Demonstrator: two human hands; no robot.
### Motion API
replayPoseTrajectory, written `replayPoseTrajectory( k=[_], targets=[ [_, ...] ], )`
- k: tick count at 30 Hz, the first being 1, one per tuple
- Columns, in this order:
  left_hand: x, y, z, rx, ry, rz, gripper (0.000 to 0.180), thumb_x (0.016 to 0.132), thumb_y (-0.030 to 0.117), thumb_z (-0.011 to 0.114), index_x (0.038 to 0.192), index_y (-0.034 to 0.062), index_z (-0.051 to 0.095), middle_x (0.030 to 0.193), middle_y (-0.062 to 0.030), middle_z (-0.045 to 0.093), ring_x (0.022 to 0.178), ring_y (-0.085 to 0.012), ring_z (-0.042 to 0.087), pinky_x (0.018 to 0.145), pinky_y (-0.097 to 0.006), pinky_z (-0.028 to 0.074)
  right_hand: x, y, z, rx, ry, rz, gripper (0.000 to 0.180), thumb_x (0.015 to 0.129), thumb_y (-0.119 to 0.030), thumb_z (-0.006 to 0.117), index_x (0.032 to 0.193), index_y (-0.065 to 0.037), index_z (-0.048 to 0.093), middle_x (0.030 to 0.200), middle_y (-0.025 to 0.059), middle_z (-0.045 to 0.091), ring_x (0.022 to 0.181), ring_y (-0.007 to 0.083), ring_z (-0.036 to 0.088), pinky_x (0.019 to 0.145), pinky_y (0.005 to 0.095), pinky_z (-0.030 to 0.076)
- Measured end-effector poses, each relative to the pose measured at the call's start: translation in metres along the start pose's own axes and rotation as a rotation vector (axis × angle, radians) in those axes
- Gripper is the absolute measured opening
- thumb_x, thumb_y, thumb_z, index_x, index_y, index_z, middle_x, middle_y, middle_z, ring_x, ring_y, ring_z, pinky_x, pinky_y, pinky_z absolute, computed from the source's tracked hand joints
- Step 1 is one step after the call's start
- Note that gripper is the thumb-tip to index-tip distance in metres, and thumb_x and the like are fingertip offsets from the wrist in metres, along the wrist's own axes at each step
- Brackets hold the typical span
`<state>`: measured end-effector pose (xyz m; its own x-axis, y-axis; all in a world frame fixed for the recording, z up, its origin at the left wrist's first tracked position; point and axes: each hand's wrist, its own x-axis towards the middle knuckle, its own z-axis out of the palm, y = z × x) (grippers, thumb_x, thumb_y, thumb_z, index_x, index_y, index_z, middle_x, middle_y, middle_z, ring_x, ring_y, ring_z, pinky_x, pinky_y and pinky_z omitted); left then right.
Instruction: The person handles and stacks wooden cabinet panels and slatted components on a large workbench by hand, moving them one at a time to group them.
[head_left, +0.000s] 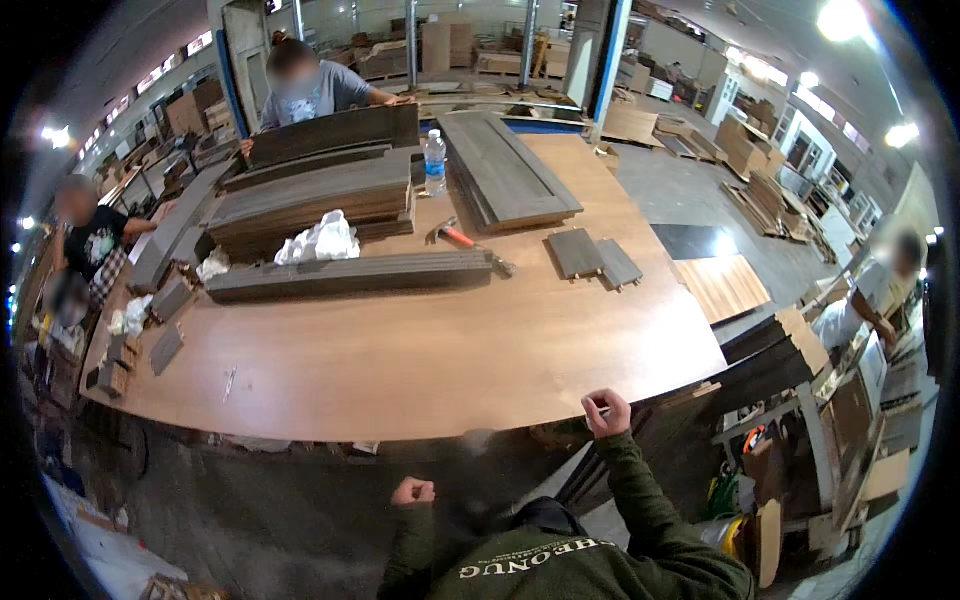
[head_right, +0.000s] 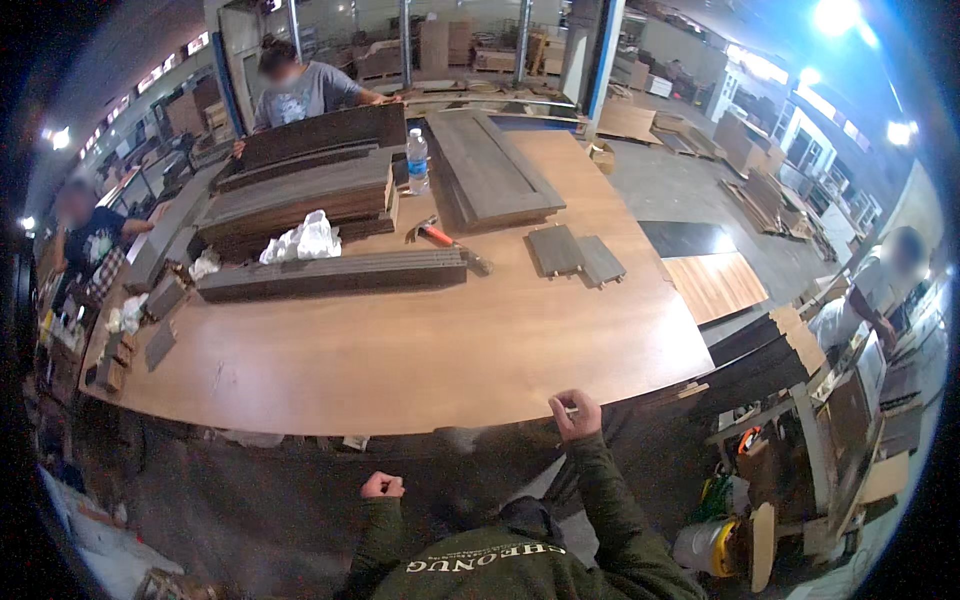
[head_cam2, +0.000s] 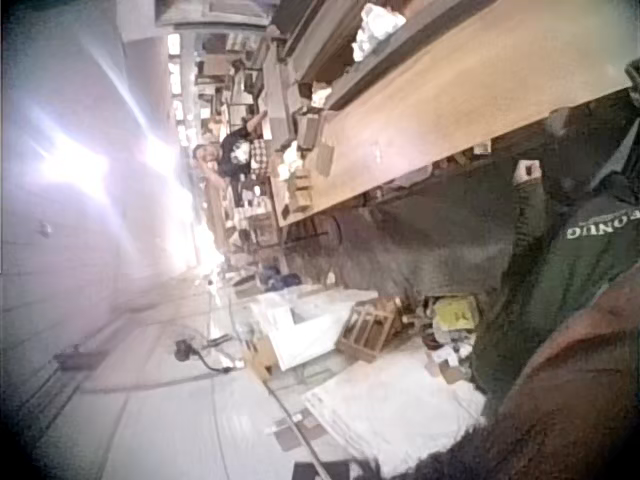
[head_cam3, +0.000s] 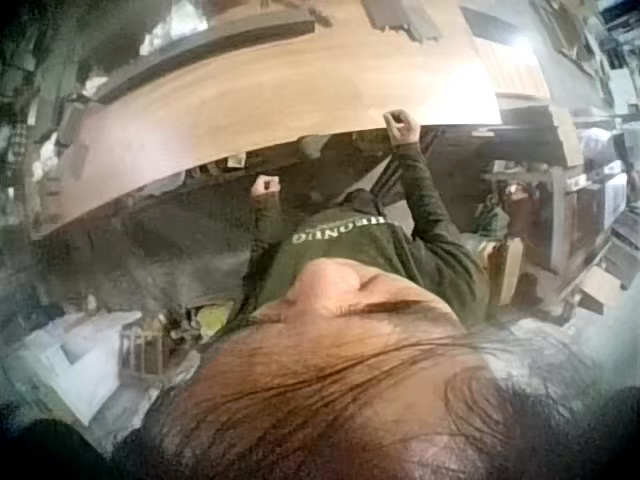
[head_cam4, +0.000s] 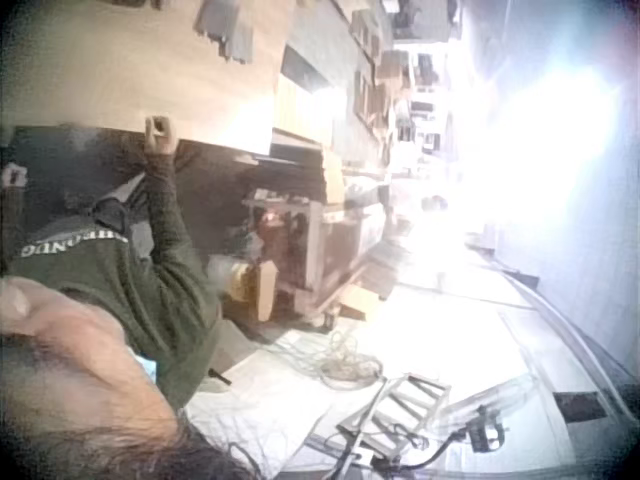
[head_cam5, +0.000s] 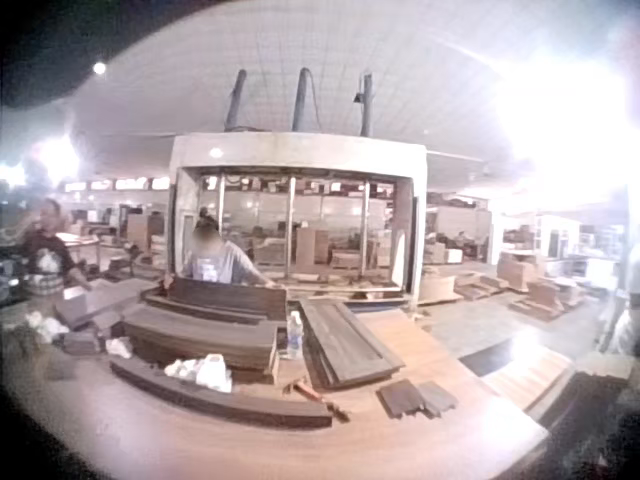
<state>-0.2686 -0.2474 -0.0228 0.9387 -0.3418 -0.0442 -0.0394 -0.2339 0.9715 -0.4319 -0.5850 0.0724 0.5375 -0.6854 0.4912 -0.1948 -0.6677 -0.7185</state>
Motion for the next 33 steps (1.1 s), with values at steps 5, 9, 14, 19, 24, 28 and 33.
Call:
replayPoseTrajectory(
  k=[5, 9, 14, 19, 24, 28, 33],
  targets=[
    [0.069, 0.033, -0.02, -0.068, 0.158, 0.111, 0.01, 0.074, 0.008, 0.06, 0.082, 0.0031, 0.058, 0.063, -0.0059, 0.059, 0.054, -0.0139, 0.057, 0.053, -0.029, 0.047, 0.067, -0.005, 0.047, 0.037, -0.057, -0.015, 0.015, 0.077, -0.017, 0.066, 0.076, -0.003, 0.06, 0.069, 0.009, 0.061, 0.064, 0.0195, 0.06, 0.06, 0.0298, 0.048],
    [0.117, 0.054, -0.008, 0.404, 0.152, 0.163, 0.035, 0.073, 0.016, 0.063, 0.106, 0.0053, 0.056, 0.096, -0.0143, 0.059, 0.09, -0.0248, 0.058, 0.078, -0.041, 0.046, 0.124, 0.021, 0.079, -0.001, -0.046, 0.0, 0.017, 0.075, -0.019, 0.066, 0.08, -0.004, 0.06, 0.077, 0.01, 0.061, 0.072, 0.0225, 0.06, 0.066, 0.0326, 0.048],
    [0.126, 0.07, 0.011, 1.045, 0.155, 0.386, 0.048, 0.072, 0.031, 0.061, 0.114, 0.0115, 0.051, 0.122, -0.0123, 0.045, 0.118, -0.0335, 0.038, 0.099, -0.051, 0.026, 0.218, 0.106, 0.114, -0.448, 0.183, 0.079, 0.069, 0.059, -0.044, 0.076, 0.113, -0.012, 0.047, 0.122, 0.0141, 0.045, 0.108, 0.034, 0.047, 0.085, 0.0436, 0.041],
    [0.127, 0.075, 0.017, 1.158, 0.339, 0.704, 0.034, 0.083, 0.034, 0.051, 0.106, 0.0101, 0.058, 0.109, -0.0131, 0.056, 0.102, -0.0308, 0.053, 0.084, -0.048, 0.042, 0.308, 0.115, 0.112, -0.837, -0.103, 0.565, 0.114, 0.045, -0.058, 0.079, 0.136, -0.015, 0.025, 0.141, 0.0154, 0.024, 0.128, 0.034, 0.025, 0.104, 0.0544, 0.017],
    [0.135, 0.046, 0.019, 1.177, 0.321, 0.667, 0.045, 0.088, 0.047, 0.033, 0.106, 0.0142, 0.059, 0.113, -0.0118, 0.054, 0.105, -0.033, 0.05, 0.085, -0.05, 0.039, 0.344, 0.147, 0.116, -0.758, -0.242, 0.704, 0.118, 0.046, -0.058, 0.077, 0.14, -0.021, 0.016, 0.14, 0.0142, 0.026, 0.128, 0.0332, 0.026, 0.105, 0.0526, 0.018],
    [0.136, 0.071, 0.03, 1.131, 0.324, 0.668, 0.046, 0.088, 0.048, 0.033, 0.105, 0.0151, 0.059, 0.108, -0.0113, 0.057, 0.102, -0.0338, 0.053, 0.083, -0.049, 0.041, 0.361, 0.143, 0.095, -0.777, -0.218, 0.607, 0.114, 0.041, -0.05, 0.082, 0.137, -0.022, 0.025, 0.134, 0.0117, 0.034, 0.125, 0.0299, 0.033, 0.101, 0.054, 0.024],
    [0.14, 0.077, 0.021, 1.132, 0.302, 0.651, 0.04, 0.085, 0.04, 0.042, 0.103, 0.0095, 0.059, 0.106, -0.0134, 0.057, 0.101, -0.035, 0.053, 0.084, -0.048, 0.04, 0.377, 0.143, 0.05, -0.921, -0.475, 0.831, 0.108, 0.054, -0.051, 0.076, 0.14, -0.022, 0.018, 0.143, 0.0122, 0.024, 0.131, 0.0316, 0.023, 0.106, 0.0544, 0.013]
  ],
)
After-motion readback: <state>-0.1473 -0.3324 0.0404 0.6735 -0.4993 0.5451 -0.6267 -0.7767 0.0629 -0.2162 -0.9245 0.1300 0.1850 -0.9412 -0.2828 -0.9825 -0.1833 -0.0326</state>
